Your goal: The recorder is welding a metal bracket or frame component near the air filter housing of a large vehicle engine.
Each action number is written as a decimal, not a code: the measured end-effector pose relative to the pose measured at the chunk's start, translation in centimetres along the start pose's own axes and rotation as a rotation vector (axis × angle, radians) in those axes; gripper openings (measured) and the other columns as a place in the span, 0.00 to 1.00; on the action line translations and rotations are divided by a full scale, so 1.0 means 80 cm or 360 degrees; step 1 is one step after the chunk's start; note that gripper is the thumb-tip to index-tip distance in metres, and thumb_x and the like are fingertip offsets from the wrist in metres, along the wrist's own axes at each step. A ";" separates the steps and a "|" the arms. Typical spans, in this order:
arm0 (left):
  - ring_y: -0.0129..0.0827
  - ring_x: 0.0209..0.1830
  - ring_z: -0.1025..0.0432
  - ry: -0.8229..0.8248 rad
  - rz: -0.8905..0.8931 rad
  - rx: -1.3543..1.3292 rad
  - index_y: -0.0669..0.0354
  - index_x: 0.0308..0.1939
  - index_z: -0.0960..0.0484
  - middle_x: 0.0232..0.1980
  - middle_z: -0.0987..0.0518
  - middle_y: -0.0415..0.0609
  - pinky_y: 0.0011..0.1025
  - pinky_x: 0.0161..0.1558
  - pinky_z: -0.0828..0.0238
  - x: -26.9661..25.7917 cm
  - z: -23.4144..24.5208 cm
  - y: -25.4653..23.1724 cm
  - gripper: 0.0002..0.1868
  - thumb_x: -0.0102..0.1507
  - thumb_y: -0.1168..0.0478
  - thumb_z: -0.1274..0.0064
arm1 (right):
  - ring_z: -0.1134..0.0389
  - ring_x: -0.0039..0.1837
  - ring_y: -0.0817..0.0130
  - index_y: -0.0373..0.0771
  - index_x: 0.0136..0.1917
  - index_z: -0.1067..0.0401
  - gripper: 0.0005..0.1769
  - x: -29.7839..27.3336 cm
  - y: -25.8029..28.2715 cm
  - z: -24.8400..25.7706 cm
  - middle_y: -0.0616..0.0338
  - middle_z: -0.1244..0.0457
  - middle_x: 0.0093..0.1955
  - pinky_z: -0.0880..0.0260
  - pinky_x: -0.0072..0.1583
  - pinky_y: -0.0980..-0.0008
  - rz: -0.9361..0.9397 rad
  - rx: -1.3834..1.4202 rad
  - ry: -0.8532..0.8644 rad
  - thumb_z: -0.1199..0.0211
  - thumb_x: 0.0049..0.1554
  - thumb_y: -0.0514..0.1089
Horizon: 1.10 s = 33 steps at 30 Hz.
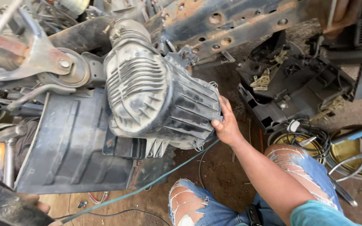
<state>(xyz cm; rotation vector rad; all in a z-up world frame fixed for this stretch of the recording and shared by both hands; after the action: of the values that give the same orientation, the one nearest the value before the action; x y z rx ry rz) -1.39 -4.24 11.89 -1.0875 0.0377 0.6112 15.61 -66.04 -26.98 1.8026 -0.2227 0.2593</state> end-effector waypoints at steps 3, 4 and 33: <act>0.57 0.27 0.15 -0.0009 0.0121 -0.0164 0.68 0.40 0.22 0.32 0.14 0.67 0.61 0.35 0.21 -0.124 -0.206 -0.019 0.33 0.49 0.41 0.31 | 0.50 0.81 0.50 0.33 0.82 0.49 0.73 0.000 0.002 -0.002 0.42 0.51 0.79 0.50 0.78 0.52 -0.0010 0.0022 -0.0017 0.52 0.48 0.93; 0.50 0.36 0.17 -0.0136 -0.0578 0.0457 0.68 0.50 0.29 0.38 0.16 0.63 0.53 0.52 0.28 -0.165 -0.265 -0.065 0.36 0.51 0.44 0.33 | 0.49 0.81 0.50 0.33 0.82 0.48 0.73 -0.002 0.001 -0.004 0.42 0.51 0.78 0.49 0.78 0.53 -0.0018 0.0036 -0.0018 0.52 0.47 0.93; 0.60 0.75 0.31 -0.0022 -0.1508 -0.0282 0.64 0.64 0.33 0.64 0.32 0.49 0.62 0.84 0.46 -0.132 -0.534 -0.079 0.51 0.60 0.23 0.41 | 0.51 0.82 0.47 0.35 0.83 0.51 0.76 0.000 -0.011 0.003 0.40 0.52 0.79 0.51 0.78 0.48 -0.0094 -0.0055 -0.0019 0.55 0.44 0.96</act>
<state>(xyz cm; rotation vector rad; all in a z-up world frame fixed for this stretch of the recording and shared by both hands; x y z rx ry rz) 4.06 -46.70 -0.15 -1.1267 -0.5269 -0.2384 15.90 -66.01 -27.87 1.7740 -0.1810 0.2021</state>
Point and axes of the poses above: each hand's wrist, its own x-axis towards the middle knuckle, its own z-axis out of the back of the hand, y = z × x, the point moved 4 cm from there along x, towards the middle knuckle
